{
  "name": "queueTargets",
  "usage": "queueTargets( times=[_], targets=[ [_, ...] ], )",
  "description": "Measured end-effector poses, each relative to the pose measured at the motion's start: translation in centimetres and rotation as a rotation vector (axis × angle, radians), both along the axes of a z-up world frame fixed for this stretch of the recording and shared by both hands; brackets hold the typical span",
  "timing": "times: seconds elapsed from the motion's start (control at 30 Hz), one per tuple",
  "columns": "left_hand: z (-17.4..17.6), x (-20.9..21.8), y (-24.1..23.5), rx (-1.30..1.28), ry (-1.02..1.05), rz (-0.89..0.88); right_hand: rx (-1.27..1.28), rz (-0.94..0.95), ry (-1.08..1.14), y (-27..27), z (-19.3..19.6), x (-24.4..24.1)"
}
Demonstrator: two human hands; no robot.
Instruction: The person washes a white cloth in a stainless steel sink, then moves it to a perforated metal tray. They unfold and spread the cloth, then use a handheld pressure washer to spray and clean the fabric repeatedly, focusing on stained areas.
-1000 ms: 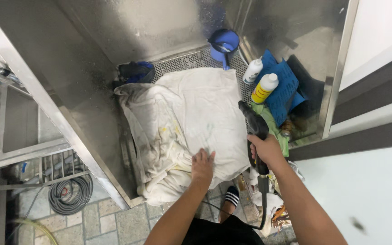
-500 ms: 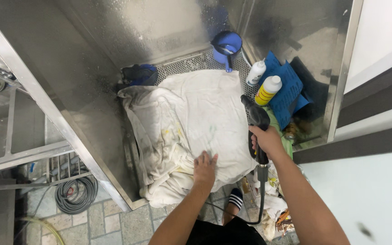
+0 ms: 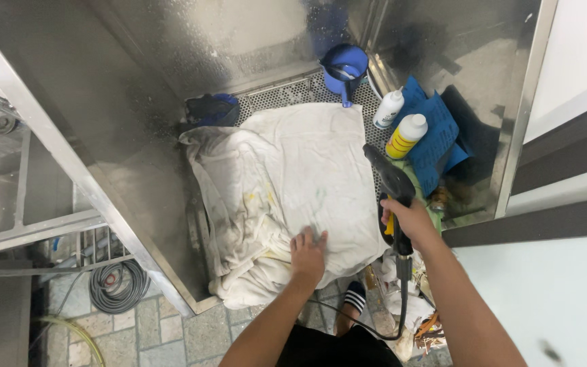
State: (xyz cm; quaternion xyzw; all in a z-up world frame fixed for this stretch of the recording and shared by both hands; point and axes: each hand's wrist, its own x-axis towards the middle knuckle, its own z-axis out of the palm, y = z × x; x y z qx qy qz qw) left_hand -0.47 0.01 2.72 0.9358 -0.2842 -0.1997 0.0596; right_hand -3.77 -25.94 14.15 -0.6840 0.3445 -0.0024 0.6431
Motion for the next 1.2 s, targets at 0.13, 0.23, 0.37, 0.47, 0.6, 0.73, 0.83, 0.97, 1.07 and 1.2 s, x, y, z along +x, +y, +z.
queueTargets(
  times=[0.13, 0.23, 0.37, 0.47, 0.6, 0.73, 0.83, 0.97, 1.07, 1.2],
  targets=[
    [-1.0, 0.4, -3.2, -0.394, 0.078, 0.078, 0.036, -0.029, -0.016, -0.5, -1.0, -3.5],
    [-1.5, 0.8, -8.0, -0.565, 0.043, 0.031, 0.058, -0.017, -0.015, -1.3, -1.9, -6.1],
    [-2.0, 1.1, -13.5, -0.521, -0.017, 0.118, 0.067, 0.002, -0.006, -2.4, -2.9, -9.0],
    [-3.4, 1.0, -15.8, -0.469, -0.021, 0.2, 0.062, -0.015, 0.044, -3.6, -3.2, -10.5],
    [-6.5, 0.1, -18.0, -0.37, -0.179, 0.158, 0.066, -0.006, 0.032, -5.4, -3.4, -11.1],
    [-8.0, -0.7, -19.8, -0.421, -0.244, 0.126, 0.025, 0.085, 0.059, -6.6, -3.1, -10.3],
    [-8.0, -0.6, -21.3, -0.588, 0.155, 0.366, -0.041, 0.146, 0.08, -7.1, -2.4, -9.9],
    [-8.3, -0.6, -24.9, -0.773, 0.084, 0.362, -0.063, 0.186, 0.097, -7.1, -1.3, -9.9],
    [-8.9, 0.3, -27.0, -0.858, 0.099, 0.325, -0.005, 0.192, 0.037, -7.0, -0.6, -9.8],
    [-7.7, 1.4, -25.7, -0.913, 0.225, 0.209, 0.013, 0.218, 0.041, -7.2, -0.7, -9.8]
  ],
)
